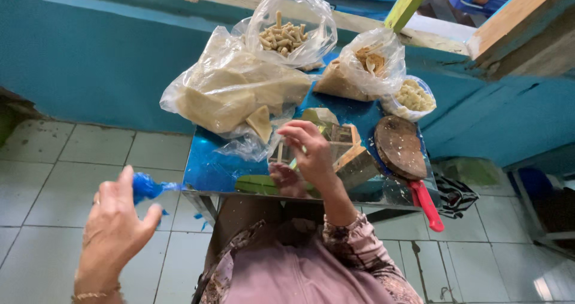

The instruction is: The person sits at a small blue table and folds thin square dough sheets one at a time, pleating and pressing them into zigzag folded shapes and setting the folded pieces on the table. Earlier they handle a small blue plastic bag and pieces of dough from bags on the table.

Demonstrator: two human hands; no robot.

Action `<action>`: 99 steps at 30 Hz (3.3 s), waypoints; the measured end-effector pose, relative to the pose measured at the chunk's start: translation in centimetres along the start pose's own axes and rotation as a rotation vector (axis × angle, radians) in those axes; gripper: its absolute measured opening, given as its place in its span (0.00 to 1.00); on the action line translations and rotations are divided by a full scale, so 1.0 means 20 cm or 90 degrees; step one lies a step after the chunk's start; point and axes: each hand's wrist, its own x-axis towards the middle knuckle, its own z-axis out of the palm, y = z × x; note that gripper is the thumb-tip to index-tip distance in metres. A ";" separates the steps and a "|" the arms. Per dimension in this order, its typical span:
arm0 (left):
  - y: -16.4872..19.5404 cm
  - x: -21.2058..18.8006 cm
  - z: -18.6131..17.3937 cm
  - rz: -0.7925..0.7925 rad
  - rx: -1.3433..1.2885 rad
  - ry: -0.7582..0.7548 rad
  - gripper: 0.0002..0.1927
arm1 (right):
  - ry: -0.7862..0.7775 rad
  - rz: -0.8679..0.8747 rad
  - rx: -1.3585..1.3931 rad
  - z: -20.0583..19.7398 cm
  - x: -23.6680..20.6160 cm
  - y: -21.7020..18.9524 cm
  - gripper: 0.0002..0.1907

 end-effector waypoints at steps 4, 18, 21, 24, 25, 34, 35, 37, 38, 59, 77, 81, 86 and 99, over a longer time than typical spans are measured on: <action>-0.27 -0.03 0.29 -0.133 0.312 -0.470 0.43 | 0.005 0.020 -0.109 -0.01 -0.12 0.19 0.09; 0.57 0.27 0.22 0.231 -0.280 0.155 0.15 | -0.119 0.049 -0.069 -0.11 0.05 0.47 0.06; 0.74 0.35 0.27 0.263 -0.230 0.092 0.13 | -0.224 -0.043 -0.081 -0.01 0.00 0.40 0.07; 0.78 0.36 0.31 0.393 -0.196 0.059 0.16 | -0.337 0.028 -0.057 0.01 -0.10 0.30 0.06; 0.78 0.36 0.33 0.391 -0.191 0.022 0.15 | -0.314 0.015 -0.078 0.02 -0.12 0.28 0.05; 0.73 0.40 0.38 0.417 -0.153 0.039 0.09 | -0.277 -0.233 -0.297 0.12 -0.15 0.16 0.09; 0.73 0.40 0.38 0.420 -0.165 0.032 0.08 | -0.303 -0.247 -0.307 0.11 -0.14 0.17 0.08; 0.72 0.41 0.38 0.420 -0.194 0.035 0.07 | -0.341 -0.281 -0.330 0.11 -0.12 0.19 0.06; 0.72 0.42 0.38 0.422 -0.208 0.039 0.06 | -0.353 -0.302 -0.346 0.11 -0.10 0.20 0.05; 0.75 0.37 0.42 0.119 -0.234 0.244 0.25 | -0.235 -0.175 -0.094 0.11 0.06 0.31 0.07; 0.78 0.46 0.37 0.115 -0.536 0.151 0.06 | -0.147 0.185 0.063 0.14 0.30 0.58 0.10; 0.97 0.60 0.51 0.159 -0.732 -0.054 0.37 | -0.175 0.343 0.386 -0.23 0.10 0.65 0.07; 1.21 0.77 0.87 0.088 -0.841 -0.402 0.23 | -0.130 0.290 0.252 -0.27 -0.02 0.72 0.08; 1.10 0.84 1.13 -0.068 -0.986 -0.436 0.21 | -0.182 0.093 -0.036 -0.20 -0.10 0.55 0.14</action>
